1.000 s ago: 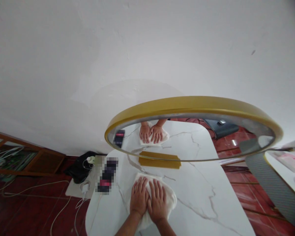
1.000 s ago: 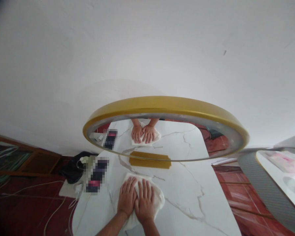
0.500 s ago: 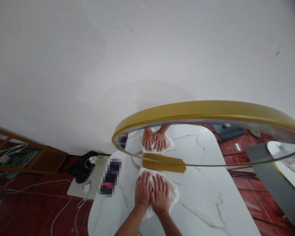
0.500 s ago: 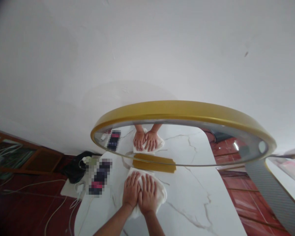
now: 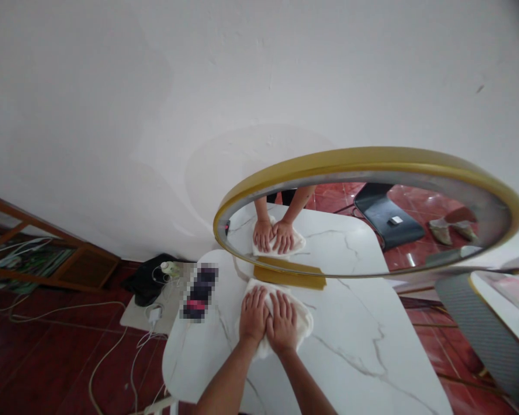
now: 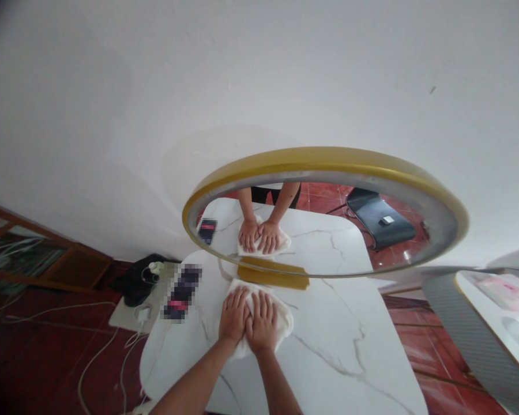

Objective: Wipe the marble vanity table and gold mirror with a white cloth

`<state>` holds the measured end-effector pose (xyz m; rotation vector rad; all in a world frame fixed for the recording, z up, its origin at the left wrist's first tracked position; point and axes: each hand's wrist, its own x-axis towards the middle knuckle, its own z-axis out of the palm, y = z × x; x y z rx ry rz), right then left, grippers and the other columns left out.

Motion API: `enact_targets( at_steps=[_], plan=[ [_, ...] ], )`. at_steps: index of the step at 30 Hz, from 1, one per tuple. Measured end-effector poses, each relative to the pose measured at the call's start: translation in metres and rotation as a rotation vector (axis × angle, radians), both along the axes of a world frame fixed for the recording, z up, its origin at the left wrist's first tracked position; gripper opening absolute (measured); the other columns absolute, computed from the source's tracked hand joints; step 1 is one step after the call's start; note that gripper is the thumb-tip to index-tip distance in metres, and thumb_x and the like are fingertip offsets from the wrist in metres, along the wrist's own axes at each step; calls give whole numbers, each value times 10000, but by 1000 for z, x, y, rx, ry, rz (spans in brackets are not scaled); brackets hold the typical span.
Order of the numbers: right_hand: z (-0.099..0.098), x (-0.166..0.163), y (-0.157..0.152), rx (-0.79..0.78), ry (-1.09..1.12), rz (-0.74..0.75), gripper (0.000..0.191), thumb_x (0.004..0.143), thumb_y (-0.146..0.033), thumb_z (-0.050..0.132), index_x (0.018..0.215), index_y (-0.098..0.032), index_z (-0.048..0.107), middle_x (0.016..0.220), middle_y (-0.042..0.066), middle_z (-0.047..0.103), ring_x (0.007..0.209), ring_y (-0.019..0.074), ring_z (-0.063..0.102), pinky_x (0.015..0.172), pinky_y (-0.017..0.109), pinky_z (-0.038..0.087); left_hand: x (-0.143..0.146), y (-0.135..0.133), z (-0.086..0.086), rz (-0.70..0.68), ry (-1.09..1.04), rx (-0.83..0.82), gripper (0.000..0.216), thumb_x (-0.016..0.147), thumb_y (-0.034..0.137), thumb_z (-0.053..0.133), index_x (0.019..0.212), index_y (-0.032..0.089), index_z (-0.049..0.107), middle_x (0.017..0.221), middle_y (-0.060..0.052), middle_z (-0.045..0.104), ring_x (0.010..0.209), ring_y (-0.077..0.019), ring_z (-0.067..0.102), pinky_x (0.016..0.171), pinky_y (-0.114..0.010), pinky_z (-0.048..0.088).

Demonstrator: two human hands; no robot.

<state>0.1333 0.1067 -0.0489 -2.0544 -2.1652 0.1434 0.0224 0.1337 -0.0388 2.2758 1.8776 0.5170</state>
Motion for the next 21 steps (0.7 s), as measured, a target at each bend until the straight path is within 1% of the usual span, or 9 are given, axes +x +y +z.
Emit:
enact_targets(
  at_steps=[3,6,10,13,15,18,21],
  plan=[
    [0,-4,-12,11,5,21,622,809,-322,377,1408,-181,285,1487,53,215,1370,235,123,1084,462,108,-9,-12,4,-34,-2,10,498,823,88,399,1300,223,453,1340,-13,491,1277,-182,375,1040,-382,342],
    [-5,-14,-28,9,26,36,606,823,-346,370,1403,-188,298,1481,55,231,1367,250,135,1077,476,120,-22,-26,8,-37,-2,14,505,821,91,408,1303,237,448,1343,-8,488,1274,-170,379,1040,-370,345],
    [-11,-37,-47,14,67,-34,596,837,-373,354,1402,-190,303,1466,69,270,1364,277,140,1055,513,143,-38,-33,14,-43,-56,-30,465,837,102,387,1271,235,487,1313,-21,516,1256,-169,402,1040,-376,344],
    [-8,-57,-56,40,118,-134,598,863,-385,319,1426,-200,236,1470,80,257,1360,286,154,1039,531,174,-45,-27,14,-44,-88,-54,433,843,108,377,1234,227,522,1275,-33,546,1222,-173,438,1024,-374,360],
    [-2,-67,-60,53,170,-168,615,882,-402,304,1444,-197,158,1479,80,231,1362,279,152,1039,519,199,-49,-20,10,-34,-89,-38,415,851,117,375,1223,219,529,1255,-39,559,1189,-172,468,1000,-365,384],
    [8,-77,-64,31,290,-152,690,894,-465,318,1451,-152,59,1498,100,152,1371,267,118,1043,476,243,-54,-6,4,7,-83,3,396,861,123,371,1214,212,528,1228,-39,576,1150,-164,497,963,-341,415],
    [14,-84,-64,-5,448,-141,722,903,-504,309,1447,-135,12,1510,111,66,1378,256,87,1048,450,261,-60,8,1,11,-89,3,379,875,131,356,1204,208,525,1218,-36,577,1145,-158,496,950,-328,415]
  ],
)
